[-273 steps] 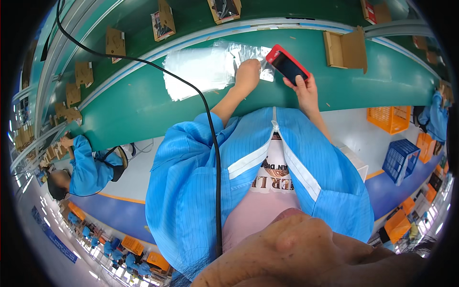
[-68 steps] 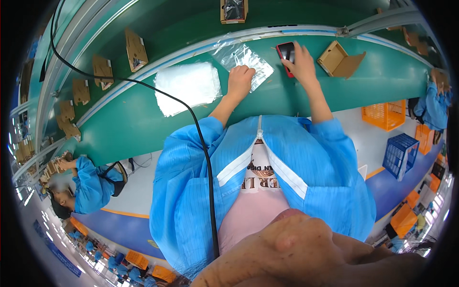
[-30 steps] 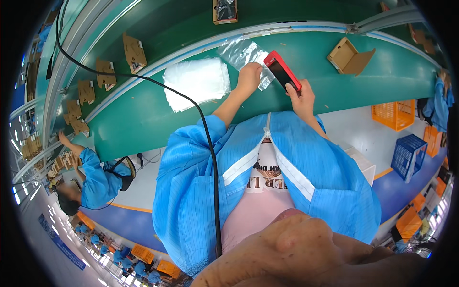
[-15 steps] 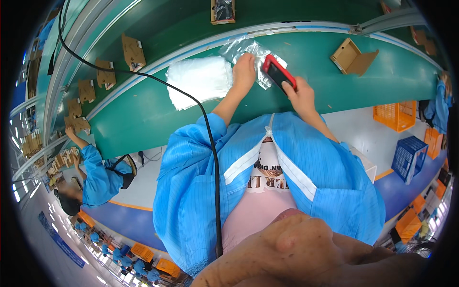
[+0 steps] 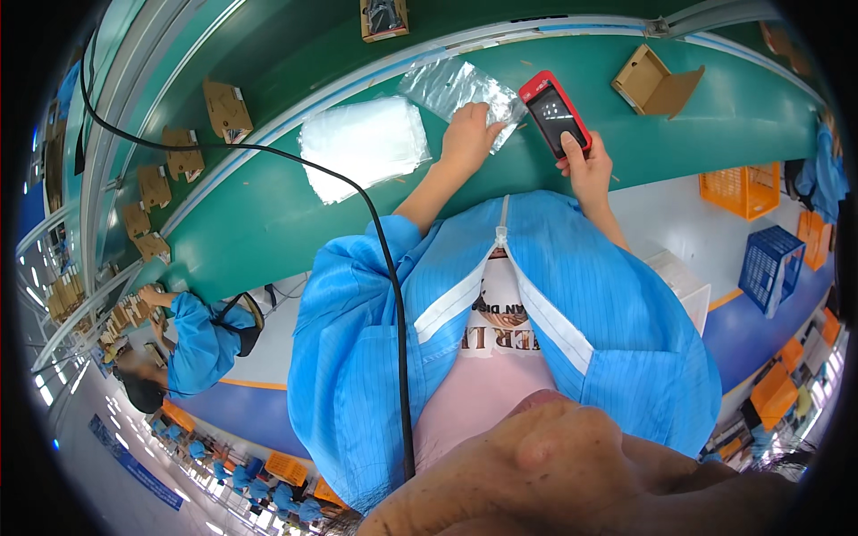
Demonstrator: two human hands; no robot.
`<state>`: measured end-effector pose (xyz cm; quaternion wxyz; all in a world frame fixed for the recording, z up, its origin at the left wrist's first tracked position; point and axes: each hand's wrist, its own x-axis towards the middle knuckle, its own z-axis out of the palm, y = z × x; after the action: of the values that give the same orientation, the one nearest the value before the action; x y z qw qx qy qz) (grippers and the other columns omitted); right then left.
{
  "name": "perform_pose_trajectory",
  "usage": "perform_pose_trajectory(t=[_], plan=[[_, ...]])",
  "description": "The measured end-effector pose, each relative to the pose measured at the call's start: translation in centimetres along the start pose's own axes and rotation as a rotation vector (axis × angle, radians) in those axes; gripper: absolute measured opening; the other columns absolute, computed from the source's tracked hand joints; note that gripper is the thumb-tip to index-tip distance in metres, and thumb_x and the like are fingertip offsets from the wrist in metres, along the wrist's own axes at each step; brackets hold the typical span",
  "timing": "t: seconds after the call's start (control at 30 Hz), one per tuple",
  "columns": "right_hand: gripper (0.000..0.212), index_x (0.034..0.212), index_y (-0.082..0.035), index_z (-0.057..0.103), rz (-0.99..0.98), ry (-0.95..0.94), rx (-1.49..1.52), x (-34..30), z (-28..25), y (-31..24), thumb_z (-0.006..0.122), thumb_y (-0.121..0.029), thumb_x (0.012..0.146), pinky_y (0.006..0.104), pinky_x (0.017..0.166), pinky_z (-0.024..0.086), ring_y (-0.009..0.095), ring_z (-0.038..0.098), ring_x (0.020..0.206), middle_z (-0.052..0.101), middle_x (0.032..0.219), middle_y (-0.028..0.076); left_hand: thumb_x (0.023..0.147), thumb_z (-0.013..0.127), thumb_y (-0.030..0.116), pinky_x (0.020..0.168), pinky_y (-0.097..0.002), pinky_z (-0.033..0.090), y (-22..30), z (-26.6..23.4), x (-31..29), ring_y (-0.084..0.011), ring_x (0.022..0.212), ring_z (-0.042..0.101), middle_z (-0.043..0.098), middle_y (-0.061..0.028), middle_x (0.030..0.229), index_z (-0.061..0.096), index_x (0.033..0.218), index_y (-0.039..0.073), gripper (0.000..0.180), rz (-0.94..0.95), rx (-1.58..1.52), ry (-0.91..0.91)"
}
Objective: Packing smartphones and accessories into cardboard boxes on an assembly line.
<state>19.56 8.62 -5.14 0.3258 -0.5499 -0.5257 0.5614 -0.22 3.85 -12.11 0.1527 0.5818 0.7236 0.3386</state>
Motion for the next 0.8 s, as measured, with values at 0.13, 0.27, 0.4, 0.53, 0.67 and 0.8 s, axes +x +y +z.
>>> perform_pose_trajectory(t=[0.13, 0.27, 0.4, 0.53, 0.67, 0.8], plan=[[0.029, 0.091, -0.001, 0.056, -0.007, 0.005, 0.012, -0.3, -0.5, -0.1, 0.065, -0.028, 0.088, 0.0207, 0.046, 0.043, 0.008, 0.056, 0.054, 0.059, 0.069, 0.004, 0.078, 0.065, 0.019, 0.073, -0.0426, 0.046, 0.6, -0.3, 0.4, -0.0334, 0.084, 0.054, 0.057, -0.0140, 0.086, 0.058, 0.087, 0.001, 0.021, 0.174, 0.052, -0.044], [0.029, 0.088, -0.001, 0.057, -0.010, 0.014, 0.009, -0.2, -0.4, 0.0, 0.067, -0.028, 0.086, 0.0211, 0.046, 0.043, 0.007, 0.055, 0.053, 0.058, 0.067, 0.003, 0.078, 0.063, 0.015, 0.073, -0.0419, 0.047, -1.2, 1.5, 0.4, -0.0332, 0.083, 0.055, 0.058, -0.0141, 0.084, 0.058, 0.083, 0.002, 0.014, 0.208, 0.137, -0.106], [0.027, 0.086, -0.001, 0.058, -0.146, -0.001, -0.103, -0.5, -0.4, 1.9, 0.068, -0.027, 0.085, 0.0242, 0.047, 0.043, 0.009, 0.055, 0.055, 0.055, 0.066, 0.004, 0.079, 0.059, 0.008, 0.071, -0.0440, 0.047, -1.7, 2.0, 0.7, -0.0359, 0.084, 0.057, 0.060, -0.0176, 0.083, 0.058, 0.080, 0.002, 0.007, 0.124, 0.046, -0.055], [0.024, 0.088, -0.001, 0.060, -0.271, -0.060, -0.287, -0.1, 0.5, 3.3, 0.067, -0.024, 0.083, 0.0330, 0.056, 0.043, 0.020, 0.055, 0.063, 0.053, 0.075, 0.010, 0.083, 0.057, 0.009, 0.071, -0.0456, 0.047, -2.3, 1.7, 1.5, -0.0385, 0.080, 0.059, 0.062, -0.0195, 0.083, 0.059, 0.087, 0.001, 0.009, 0.051, -0.010, -0.106], [0.028, 0.087, -0.002, 0.055, -0.414, -0.172, -0.502, 0.6, 1.1, 4.4, 0.064, -0.028, 0.085, 0.0396, 0.059, 0.044, 0.033, 0.055, 0.067, 0.053, 0.079, 0.015, 0.085, 0.056, 0.011, 0.066, -0.0467, 0.047, -1.8, 1.5, 2.5, -0.0400, 0.073, 0.060, 0.062, -0.0189, 0.077, 0.058, 0.088, 0.004, 0.008, -0.175, -0.158, -0.035], [0.026, 0.086, -0.004, 0.052, -0.555, -0.275, -0.740, 0.7, 1.5, 3.1, 0.063, -0.027, 0.085, 0.0441, 0.057, 0.047, 0.037, 0.056, 0.066, 0.051, 0.080, 0.015, 0.088, 0.053, 0.012, 0.065, -0.0456, 0.047, -0.8, 0.0, 2.8, -0.0391, 0.074, 0.060, 0.062, -0.0191, 0.078, 0.058, 0.090, 0.004, 0.009, -0.214, -0.117, 0.092]])
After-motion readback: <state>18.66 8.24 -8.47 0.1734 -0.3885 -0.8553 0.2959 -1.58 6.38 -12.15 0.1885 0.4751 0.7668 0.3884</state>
